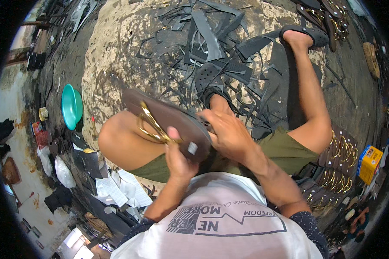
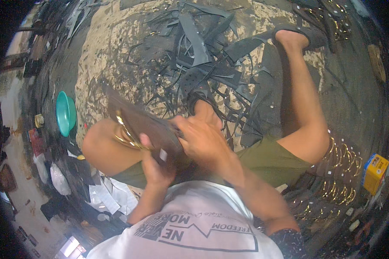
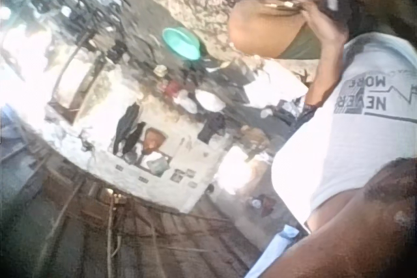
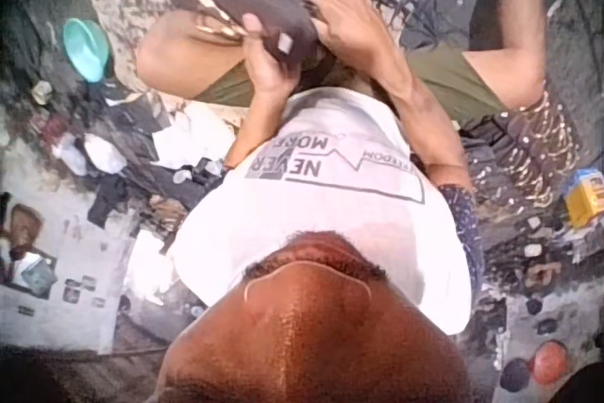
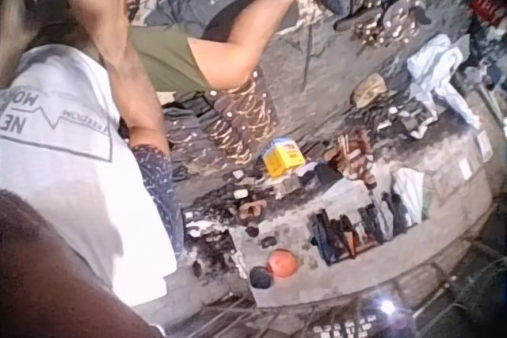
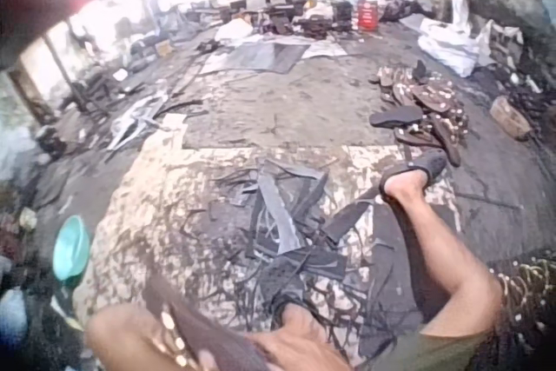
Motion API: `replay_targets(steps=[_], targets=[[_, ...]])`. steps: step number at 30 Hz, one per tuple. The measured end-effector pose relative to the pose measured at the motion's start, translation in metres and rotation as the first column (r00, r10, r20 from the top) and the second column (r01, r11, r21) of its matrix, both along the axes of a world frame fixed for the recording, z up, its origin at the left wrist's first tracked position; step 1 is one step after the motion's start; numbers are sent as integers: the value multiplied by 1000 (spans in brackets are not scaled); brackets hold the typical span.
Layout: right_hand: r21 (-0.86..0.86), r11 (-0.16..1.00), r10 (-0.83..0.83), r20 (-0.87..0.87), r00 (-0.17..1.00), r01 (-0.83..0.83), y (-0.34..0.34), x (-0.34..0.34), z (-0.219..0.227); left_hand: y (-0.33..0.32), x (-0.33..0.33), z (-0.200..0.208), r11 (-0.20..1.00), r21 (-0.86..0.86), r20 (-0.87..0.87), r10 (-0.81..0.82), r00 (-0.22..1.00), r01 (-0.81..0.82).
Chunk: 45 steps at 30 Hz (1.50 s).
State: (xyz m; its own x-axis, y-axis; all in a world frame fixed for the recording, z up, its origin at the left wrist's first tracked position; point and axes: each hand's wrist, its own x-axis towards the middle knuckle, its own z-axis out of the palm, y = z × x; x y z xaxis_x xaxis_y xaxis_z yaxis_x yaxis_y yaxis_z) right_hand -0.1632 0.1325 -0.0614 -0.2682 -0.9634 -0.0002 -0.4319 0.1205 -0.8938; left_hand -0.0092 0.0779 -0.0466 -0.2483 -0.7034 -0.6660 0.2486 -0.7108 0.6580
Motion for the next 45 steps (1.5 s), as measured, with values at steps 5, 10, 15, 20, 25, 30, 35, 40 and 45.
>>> replay_targets(steps=[5, 10, 15, 20, 25, 30, 35, 40, 45], targets=[[160, 987, -23, 224, 974, -14, -26, -7, 11, -9, 21, -6, 995, -69, -105, -81, 991, 74], [119, 992, -44, 131, 990, 28, 40, 6, 2, -17, 15, -9, 1000, 18, -41, -20, 999, 21], [185, 983, 4, -4, 1000, -3, 51, 15, -4, -15, 20, -17, 998, -45, -91, -48, 995, 44], [20, 999, 30, 33, 999, -30, -19, 19, -21, -15, 24, -23, 993, -118, -71, -29, 997, 21], [219, 975, -49, 367, 929, -35, -56, -1, 6, -17, 42, -25, 991, -123, -252, -85, 964, 55], [320, 945, -176, 661, 729, -62, 3, -24, -16, -16, 19, -30, 942, -154, -140, -319, 937, 298], [78, 680, -353, 907, 232, 729, 45, -127, 20, -19, -13, -28, 789, -257, -200, -609, 768, 558], [-149, 363, -425, 852, 306, 920, 140, -159, 106, -34, -38, -27, 783, -271, -29, -589, 808, 561], [-127, 188, -904, 364, 222, 974, 260, -153, 80, -29, -47, -23, 753, -279, 21, -616, 787, 597]])
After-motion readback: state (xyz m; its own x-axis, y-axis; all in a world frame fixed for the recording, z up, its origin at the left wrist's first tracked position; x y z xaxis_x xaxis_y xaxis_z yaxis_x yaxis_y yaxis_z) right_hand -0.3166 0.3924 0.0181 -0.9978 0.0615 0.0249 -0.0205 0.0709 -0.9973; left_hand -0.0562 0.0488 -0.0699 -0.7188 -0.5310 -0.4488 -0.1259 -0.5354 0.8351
